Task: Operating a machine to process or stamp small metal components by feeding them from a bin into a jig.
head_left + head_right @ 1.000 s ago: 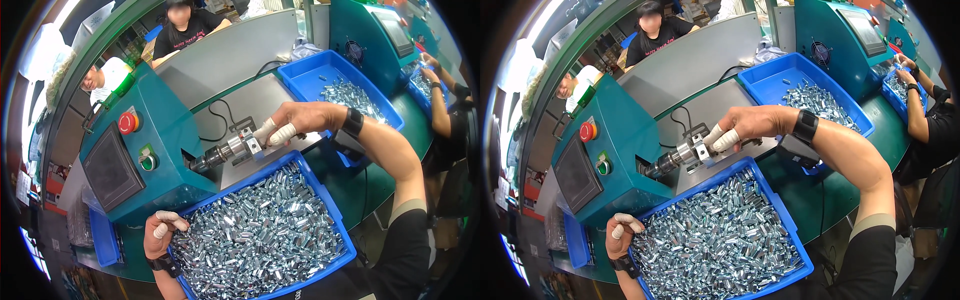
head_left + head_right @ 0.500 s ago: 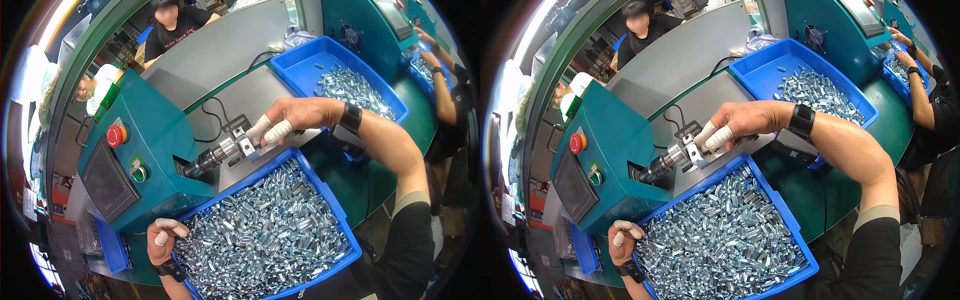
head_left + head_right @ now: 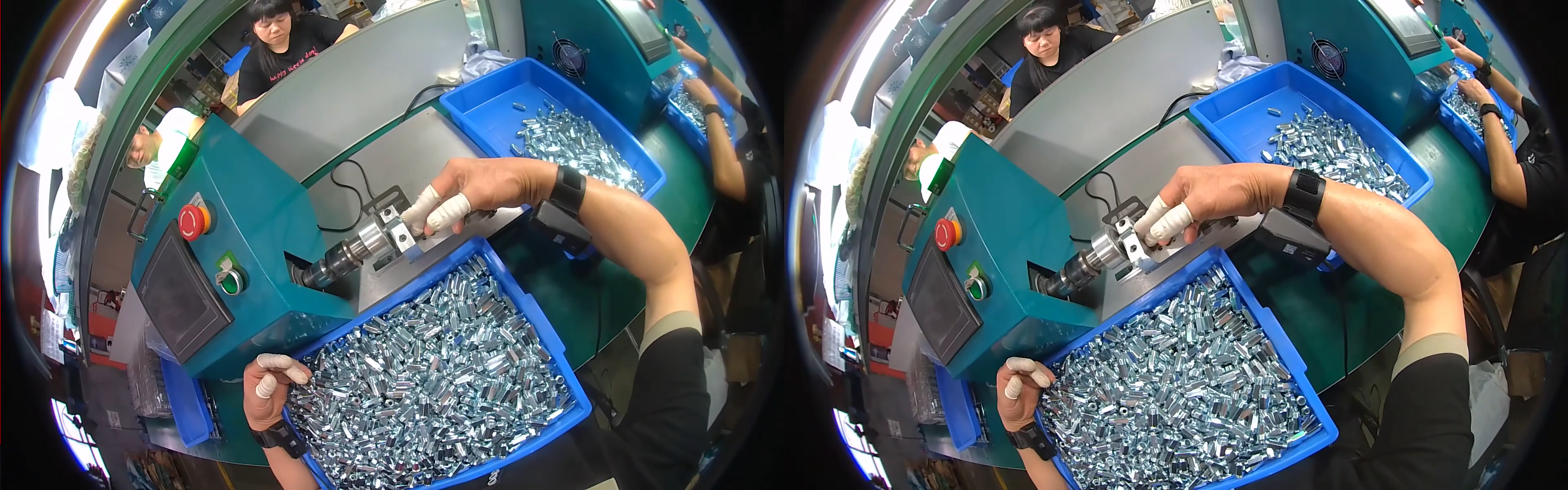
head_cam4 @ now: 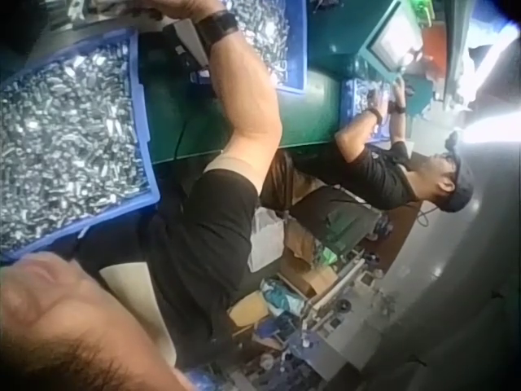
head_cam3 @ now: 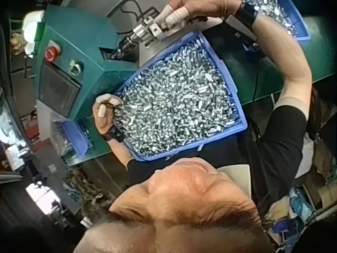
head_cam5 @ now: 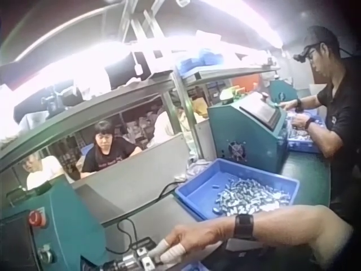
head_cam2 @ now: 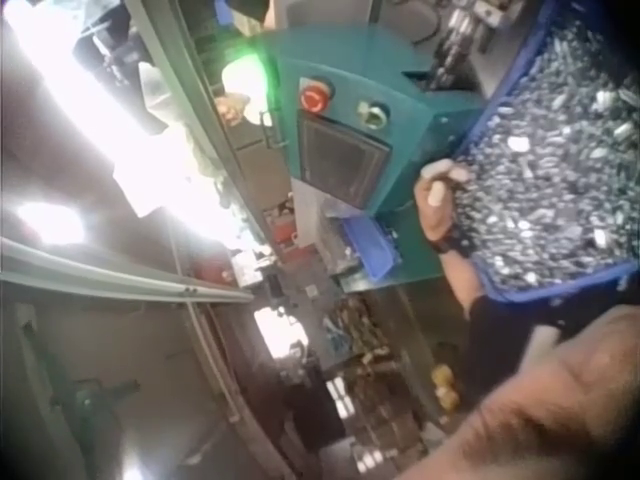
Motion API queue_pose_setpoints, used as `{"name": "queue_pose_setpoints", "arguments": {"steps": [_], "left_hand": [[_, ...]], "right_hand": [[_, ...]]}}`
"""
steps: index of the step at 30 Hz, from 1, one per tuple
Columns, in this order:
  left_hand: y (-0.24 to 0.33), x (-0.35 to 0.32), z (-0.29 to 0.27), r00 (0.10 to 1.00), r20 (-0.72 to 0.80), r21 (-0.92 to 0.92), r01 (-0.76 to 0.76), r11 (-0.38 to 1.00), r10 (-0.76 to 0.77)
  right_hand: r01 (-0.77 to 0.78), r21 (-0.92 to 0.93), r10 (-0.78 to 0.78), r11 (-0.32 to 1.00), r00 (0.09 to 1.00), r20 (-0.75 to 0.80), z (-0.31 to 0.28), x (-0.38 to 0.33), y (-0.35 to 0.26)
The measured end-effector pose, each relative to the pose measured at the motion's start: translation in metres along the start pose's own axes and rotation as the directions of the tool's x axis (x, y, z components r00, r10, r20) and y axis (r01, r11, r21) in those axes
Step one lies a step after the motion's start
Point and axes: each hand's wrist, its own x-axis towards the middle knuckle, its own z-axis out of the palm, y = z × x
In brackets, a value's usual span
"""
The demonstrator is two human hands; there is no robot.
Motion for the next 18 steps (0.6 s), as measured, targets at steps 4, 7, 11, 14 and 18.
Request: {"name": "queue_pose_setpoints", "arguments": {"steps": [4,7,11,14,18], "left_hand": [[0.000,-0.002,-0.005,1.000,0.017,-0.008,-0.002,1.000,0.002],[-0.001,-0.003,-0.006,1.000,0.030,-0.024,-0.002,1.000,0.002],[0.000,-0.005,-0.007,0.999,0.035,-0.029,0.000,1.000,0.001],[-0.001,-0.005,-0.007,0.999,0.039,-0.010,0.001,1.000,-0.001],[0.000,-0.007,-0.008,0.999,0.044,-0.025,0.012,1.000,-0.011]], "right_hand": [[-0.029,-0.007,0.028,1.000,0.999,-0.036,0.002,-0.001,-0.004],[-0.071,0.018,0.073,0.997,0.993,-0.088,0.002,-0.006,-0.006],[-0.183,0.046,0.189,0.982,0.957,-0.222,-0.001,-0.006,-0.012],[-0.305,-0.003,0.283,0.952,0.887,-0.365,0.003,-0.007,-0.020],[-0.299,-0.750,-0.239,0.591,0.822,-0.516,0.034,0.010,-0.030]]}}
